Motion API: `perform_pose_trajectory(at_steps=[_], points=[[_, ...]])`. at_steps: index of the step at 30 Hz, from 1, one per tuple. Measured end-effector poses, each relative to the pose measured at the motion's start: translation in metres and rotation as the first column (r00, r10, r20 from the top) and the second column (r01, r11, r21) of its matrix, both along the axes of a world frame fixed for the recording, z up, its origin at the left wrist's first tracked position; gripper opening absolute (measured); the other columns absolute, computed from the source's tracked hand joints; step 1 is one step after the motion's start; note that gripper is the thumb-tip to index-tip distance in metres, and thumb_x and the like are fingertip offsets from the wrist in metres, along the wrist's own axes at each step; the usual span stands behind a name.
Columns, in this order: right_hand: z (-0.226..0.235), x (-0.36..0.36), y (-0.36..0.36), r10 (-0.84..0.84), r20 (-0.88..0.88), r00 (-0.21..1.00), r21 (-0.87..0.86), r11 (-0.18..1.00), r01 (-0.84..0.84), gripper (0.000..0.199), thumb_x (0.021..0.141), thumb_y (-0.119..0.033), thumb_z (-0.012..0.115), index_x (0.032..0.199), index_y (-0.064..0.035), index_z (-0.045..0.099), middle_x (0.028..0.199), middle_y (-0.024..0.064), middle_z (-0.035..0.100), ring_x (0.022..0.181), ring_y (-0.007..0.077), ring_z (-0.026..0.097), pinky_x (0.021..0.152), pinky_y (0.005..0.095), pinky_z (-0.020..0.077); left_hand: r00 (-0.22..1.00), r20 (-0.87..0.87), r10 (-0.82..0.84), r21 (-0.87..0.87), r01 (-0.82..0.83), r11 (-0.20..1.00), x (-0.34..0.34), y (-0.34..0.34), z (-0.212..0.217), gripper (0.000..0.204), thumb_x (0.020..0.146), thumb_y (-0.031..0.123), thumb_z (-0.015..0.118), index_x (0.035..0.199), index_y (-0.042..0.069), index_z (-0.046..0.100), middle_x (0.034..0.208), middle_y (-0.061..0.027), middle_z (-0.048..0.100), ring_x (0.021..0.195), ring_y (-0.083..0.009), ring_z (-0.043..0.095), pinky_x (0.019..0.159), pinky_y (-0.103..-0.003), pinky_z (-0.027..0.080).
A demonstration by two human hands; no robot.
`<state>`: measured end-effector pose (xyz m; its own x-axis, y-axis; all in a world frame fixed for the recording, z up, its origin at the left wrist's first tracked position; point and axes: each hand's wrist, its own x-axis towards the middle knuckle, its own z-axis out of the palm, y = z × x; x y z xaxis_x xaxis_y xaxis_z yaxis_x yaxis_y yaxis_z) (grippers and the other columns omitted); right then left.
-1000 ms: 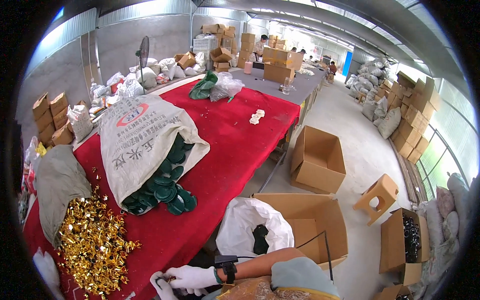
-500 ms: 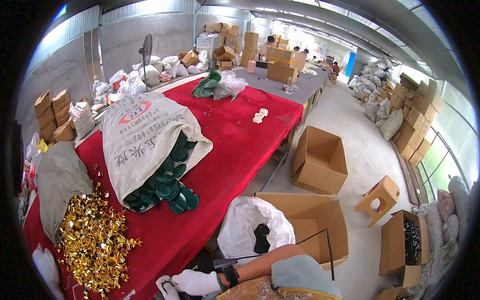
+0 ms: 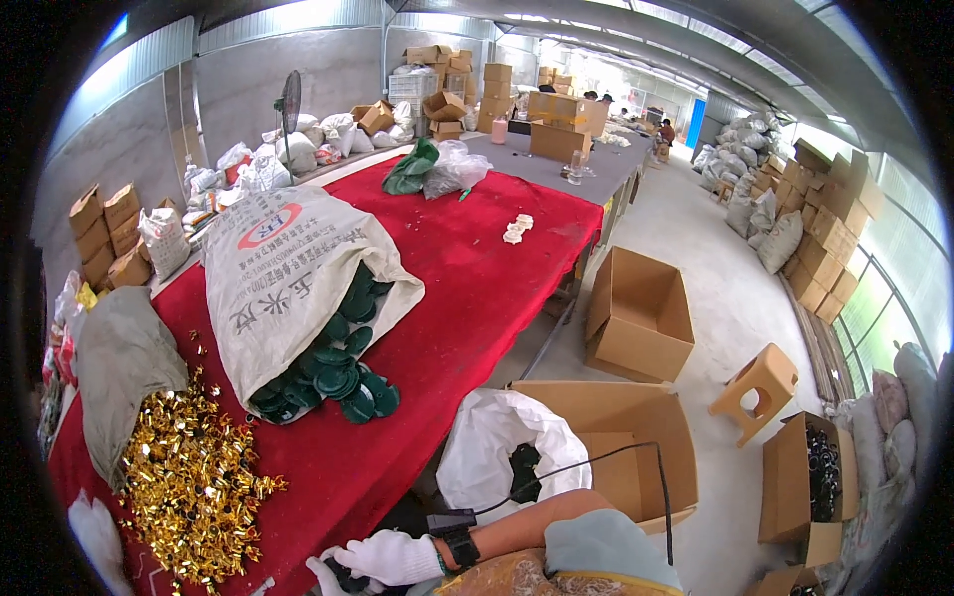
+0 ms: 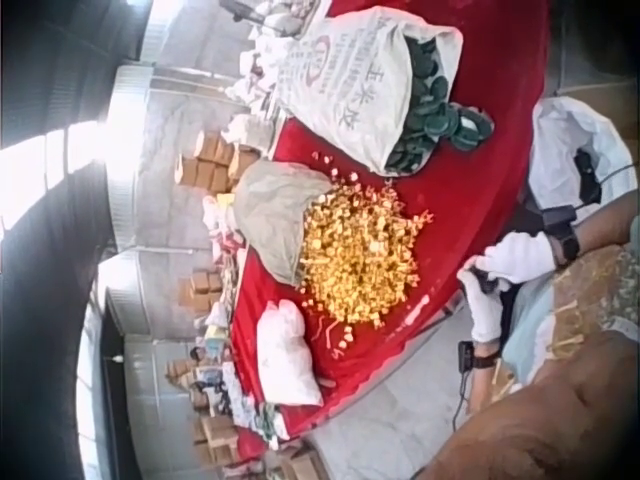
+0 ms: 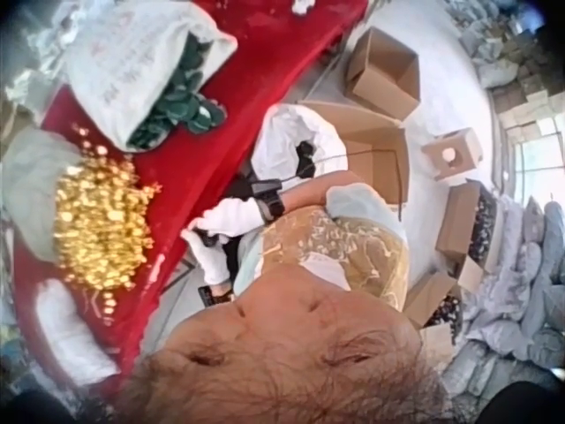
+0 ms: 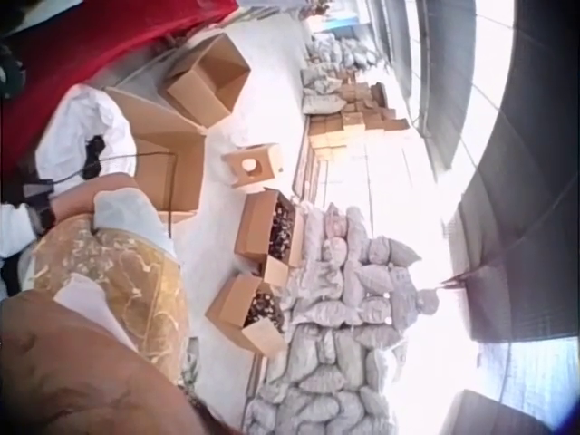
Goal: Manually assembling or sorting small green and gold components at a workstation.
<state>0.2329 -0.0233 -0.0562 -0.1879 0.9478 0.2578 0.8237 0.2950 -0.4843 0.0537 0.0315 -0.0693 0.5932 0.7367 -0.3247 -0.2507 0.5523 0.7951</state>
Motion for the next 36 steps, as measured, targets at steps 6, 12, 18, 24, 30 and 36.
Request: perform_pose_trajectory(at_steps=[6,12,18,24,30,36], points=[[-0.016,-0.008,-0.001,0.05,-0.199,0.979,-0.166,0.983,-0.083,0.035,0.102,-0.032,0.066,0.117,-0.0019,0.058,0.091,0.0179,0.067,0.079,0.04,0.071,0.064,0.0494,0.0546,0.994,-0.075,0.078,0.019,-0.076,0.997,0.011,-0.02,0.017,0.053,0.116,0.059,0.037,0.131,0.013,0.059,0.121,-0.0026,0.065,0.106,-0.0175,0.061,0.09,-0.032,0.049],[0.012,-0.014,0.001,-0.49,-0.663,0.565,-0.736,0.562,-0.377,0.029,0.1,-0.026,0.057,0.078,-0.0102,0.065,0.057,-0.0013,0.046,0.046,0.0196,0.055,0.04,0.0368,0.0368,0.887,-0.441,0.135,0.495,0.115,0.861,0.014,-0.038,0.046,0.062,0.11,0.065,0.047,0.143,0.012,0.053,0.135,-0.0121,0.06,0.122,-0.0227,0.058,0.11,-0.04,0.044],[0.034,0.026,0.015,-0.676,-0.513,0.529,-0.858,0.385,-0.34,0.019,0.099,-0.028,0.062,0.088,-0.0124,0.063,0.062,-0.0028,0.049,0.046,0.0135,0.05,0.041,0.0357,0.0433,0.926,-0.351,0.137,0.685,0.154,0.712,0.021,-0.016,0.013,0.043,0.109,0.028,0.056,0.139,-0.002,0.046,0.127,-0.0184,0.054,0.12,-0.0307,0.055,0.112,-0.041,0.042],[0.042,0.019,0.012,0.095,-0.313,0.945,-0.175,0.972,-0.156,0.05,0.091,-0.02,0.078,0.134,-0.0031,0.057,0.108,0.0198,0.065,0.09,0.0408,0.071,0.076,0.0456,0.059,0.985,0.065,0.158,0.206,-0.168,0.964,0.023,-0.017,-0.007,0.064,0.114,0.066,0.025,0.14,0.013,0.048,0.122,-0.0045,0.055,0.104,-0.012,0.056,0.089,-0.029,0.051],[0.013,0.009,0.001,0.194,-0.122,0.973,-0.049,0.978,-0.201,0.05,0.088,-0.017,0.082,0.13,-0.0038,0.059,0.097,0.0166,0.063,0.082,0.0369,0.069,0.068,0.0441,0.0567,0.995,0.052,0.079,0.14,-0.086,0.986,0.003,-0.025,-0.005,0.067,0.112,0.071,0.024,0.138,0.014,0.049,0.122,-0.0039,0.053,0.103,-0.0112,0.056,0.088,-0.028,0.051],[0.009,-0.003,-0.012,0.149,-0.102,0.984,-0.088,0.984,-0.158,0.037,0.09,-0.014,0.079,0.119,-0.0025,0.06,0.095,0.0167,0.062,0.079,0.0371,0.068,0.065,0.0441,0.0554,0.983,-0.071,0.17,0.403,-0.128,0.906,0.006,-0.029,-0.022,0.058,0.117,0.058,0.025,0.132,0.008,0.05,0.123,-0.0046,0.054,0.092,-0.0167,0.06,0.075,-0.036,0.055]])
